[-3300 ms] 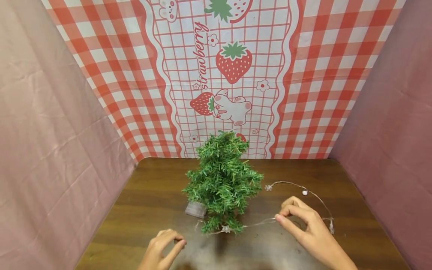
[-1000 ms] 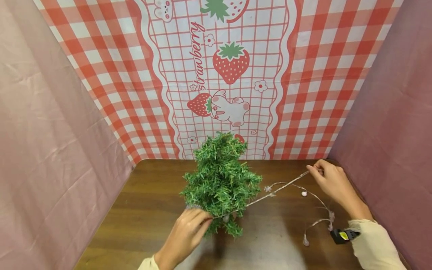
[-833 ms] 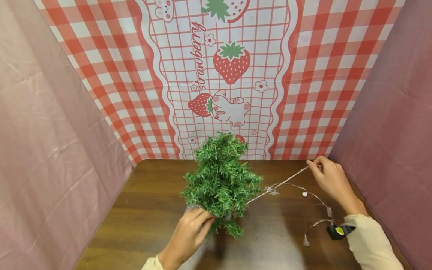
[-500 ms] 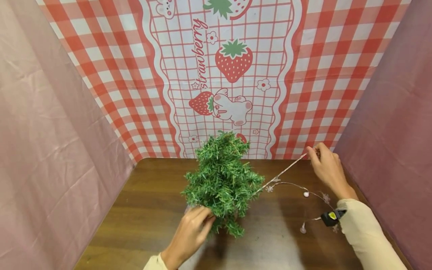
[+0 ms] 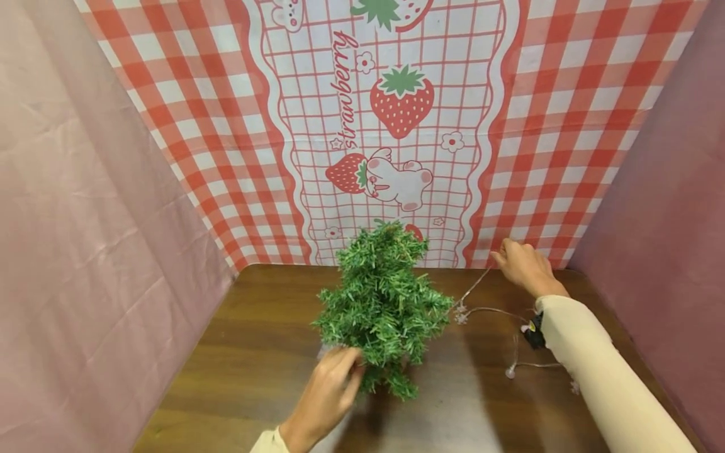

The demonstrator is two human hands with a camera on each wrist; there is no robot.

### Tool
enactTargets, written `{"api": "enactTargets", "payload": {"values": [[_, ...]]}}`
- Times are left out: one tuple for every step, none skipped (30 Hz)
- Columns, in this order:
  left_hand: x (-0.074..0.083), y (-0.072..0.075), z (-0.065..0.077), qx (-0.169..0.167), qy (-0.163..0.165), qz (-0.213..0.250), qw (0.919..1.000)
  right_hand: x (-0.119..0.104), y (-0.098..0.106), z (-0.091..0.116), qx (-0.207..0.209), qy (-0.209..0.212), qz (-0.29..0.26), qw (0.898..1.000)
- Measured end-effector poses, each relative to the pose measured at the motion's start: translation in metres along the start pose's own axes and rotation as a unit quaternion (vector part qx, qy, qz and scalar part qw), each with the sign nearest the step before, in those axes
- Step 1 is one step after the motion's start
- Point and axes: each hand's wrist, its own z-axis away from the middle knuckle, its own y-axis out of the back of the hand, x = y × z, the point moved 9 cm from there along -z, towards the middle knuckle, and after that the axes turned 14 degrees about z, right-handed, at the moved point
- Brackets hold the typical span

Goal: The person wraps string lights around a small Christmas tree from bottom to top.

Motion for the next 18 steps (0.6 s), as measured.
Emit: {"api": "enactTargets", "payload": {"values": [[0.000,-0.001,0.000,0.001,0.000,0.001,1.0000,0.001,-0.004,-0.003,-0.013,-0.002,-0.001,1.000],[0.000,-0.002,0.000,0.004,0.000,0.001,1.0000,0.002,-0.007,-0.005,-0.021,0.001,-0.007,1.000],[0.000,-0.002,0.000,0.006,0.001,0.000,1.0000,0.002,-0.010,-0.008,-0.026,0.004,-0.014,1.000],[0.000,-0.003,0.001,0.008,0.002,0.001,1.0000,0.002,-0.012,-0.010,-0.032,0.008,-0.025,0.999],[0.000,-0.003,0.002,0.010,0.003,0.002,0.9999,0.001,-0.014,-0.012,-0.038,0.013,-0.038,0.998],[-0.001,-0.004,0.002,0.013,0.005,0.004,0.9999,-0.002,-0.016,-0.014,-0.042,0.022,-0.054,0.997],[-0.001,-0.004,0.003,0.015,0.006,0.007,0.9998,-0.005,-0.018,-0.015,-0.047,0.034,-0.073,0.996],[-0.001,-0.004,0.004,0.017,0.007,0.010,0.9998,-0.010,-0.020,-0.017,-0.057,0.045,-0.096,0.993],[-0.001,-0.005,0.005,0.019,0.010,0.014,0.9997,-0.014,-0.022,-0.018,-0.067,0.054,-0.113,0.990],[-0.001,-0.005,0.005,0.021,0.012,0.018,0.9995,-0.018,-0.024,-0.019,-0.084,0.056,-0.142,0.985],[-0.002,-0.005,0.005,0.023,0.013,0.021,0.9994,-0.023,-0.026,-0.021,-0.099,0.058,-0.175,0.978],[-0.002,-0.005,0.005,0.025,0.015,0.024,0.9993,-0.027,-0.028,-0.023,-0.114,0.056,-0.207,0.970],[-0.002,-0.005,0.005,0.027,0.015,0.025,0.9992,-0.031,-0.028,-0.024,-0.126,0.052,-0.237,0.962],[-0.003,-0.004,0.006,0.029,0.015,0.025,0.9992,-0.034,-0.026,-0.027,-0.131,0.047,-0.258,0.956],[-0.003,-0.004,0.006,0.030,0.016,0.024,0.9991,-0.038,-0.024,-0.029,-0.132,0.042,-0.276,0.951],[-0.004,-0.003,0.006,0.031,0.017,0.024,0.9991,-0.041,-0.021,-0.032,-0.133,0.034,-0.296,0.945],[-0.005,-0.003,0.007,0.032,0.017,0.025,0.9990,-0.044,-0.017,-0.034,-0.127,0.036,-0.302,0.944],[-0.006,-0.003,0.008,0.031,0.018,0.025,0.9990,-0.048,-0.013,-0.037,-0.118,0.037,-0.300,0.946]]}}
